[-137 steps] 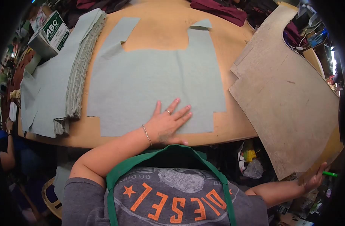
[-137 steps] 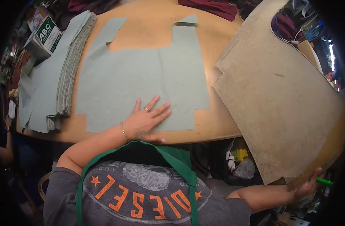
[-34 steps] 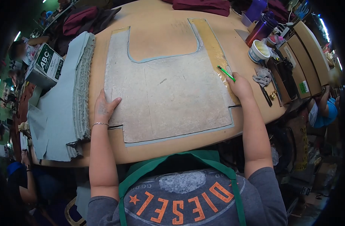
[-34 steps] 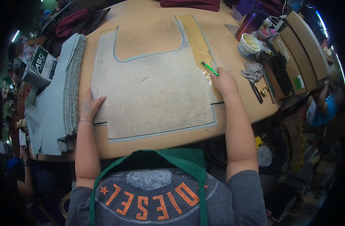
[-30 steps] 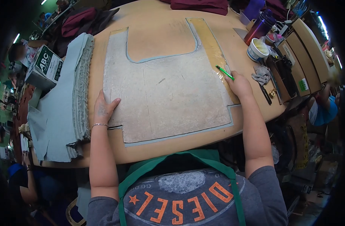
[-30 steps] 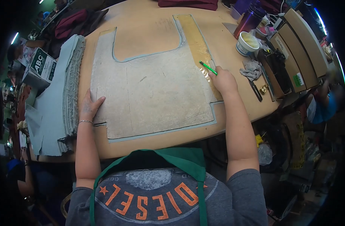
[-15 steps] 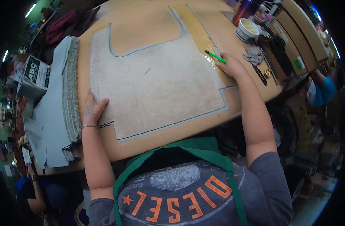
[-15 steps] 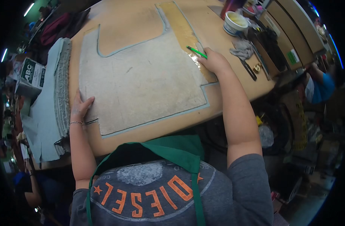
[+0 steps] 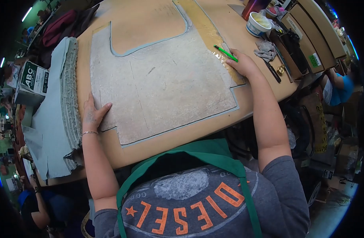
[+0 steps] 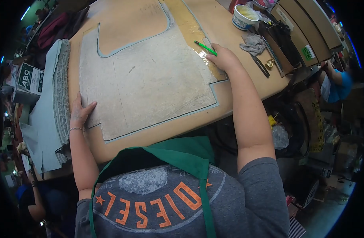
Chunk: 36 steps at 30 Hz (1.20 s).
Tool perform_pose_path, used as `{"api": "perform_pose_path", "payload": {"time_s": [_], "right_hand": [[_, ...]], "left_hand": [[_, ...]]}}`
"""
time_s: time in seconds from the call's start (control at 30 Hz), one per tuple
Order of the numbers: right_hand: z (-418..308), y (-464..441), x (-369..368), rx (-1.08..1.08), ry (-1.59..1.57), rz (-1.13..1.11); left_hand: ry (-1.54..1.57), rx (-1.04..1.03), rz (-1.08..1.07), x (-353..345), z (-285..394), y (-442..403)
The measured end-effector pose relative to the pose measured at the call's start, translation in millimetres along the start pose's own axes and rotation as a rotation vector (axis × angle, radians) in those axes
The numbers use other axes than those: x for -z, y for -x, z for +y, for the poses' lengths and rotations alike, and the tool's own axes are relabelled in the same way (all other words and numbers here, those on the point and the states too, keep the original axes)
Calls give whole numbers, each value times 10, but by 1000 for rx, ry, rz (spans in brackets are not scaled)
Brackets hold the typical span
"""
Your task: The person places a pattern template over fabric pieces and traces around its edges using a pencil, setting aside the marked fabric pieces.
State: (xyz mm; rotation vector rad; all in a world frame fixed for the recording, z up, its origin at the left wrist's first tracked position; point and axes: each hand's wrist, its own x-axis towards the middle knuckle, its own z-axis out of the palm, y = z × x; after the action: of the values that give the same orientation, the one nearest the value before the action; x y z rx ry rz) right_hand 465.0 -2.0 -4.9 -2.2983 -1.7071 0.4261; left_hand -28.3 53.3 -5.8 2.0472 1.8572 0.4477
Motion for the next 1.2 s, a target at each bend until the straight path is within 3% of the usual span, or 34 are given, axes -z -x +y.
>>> {"api": "perform_pose_path", "payload": {"time_s": [0.23,0.43,0.53,0.7,1.2], "right_hand": [[96,-42,-77,18,-36,5],[177,-50,-99,73,-10,25],[371,-141,-154,161,-44,42],[155,-56,-25,77,-101,-42],[148,-54,-37,45,-86,-53]], "left_hand": [[-39,39,-9,32,36,-1],[146,-160,-13,-3,-83,-71],[-93,-85,29,-8,-56,-32],[-24,122,-57,109,126,19],[-23,125,-101,122,104,20]]}}
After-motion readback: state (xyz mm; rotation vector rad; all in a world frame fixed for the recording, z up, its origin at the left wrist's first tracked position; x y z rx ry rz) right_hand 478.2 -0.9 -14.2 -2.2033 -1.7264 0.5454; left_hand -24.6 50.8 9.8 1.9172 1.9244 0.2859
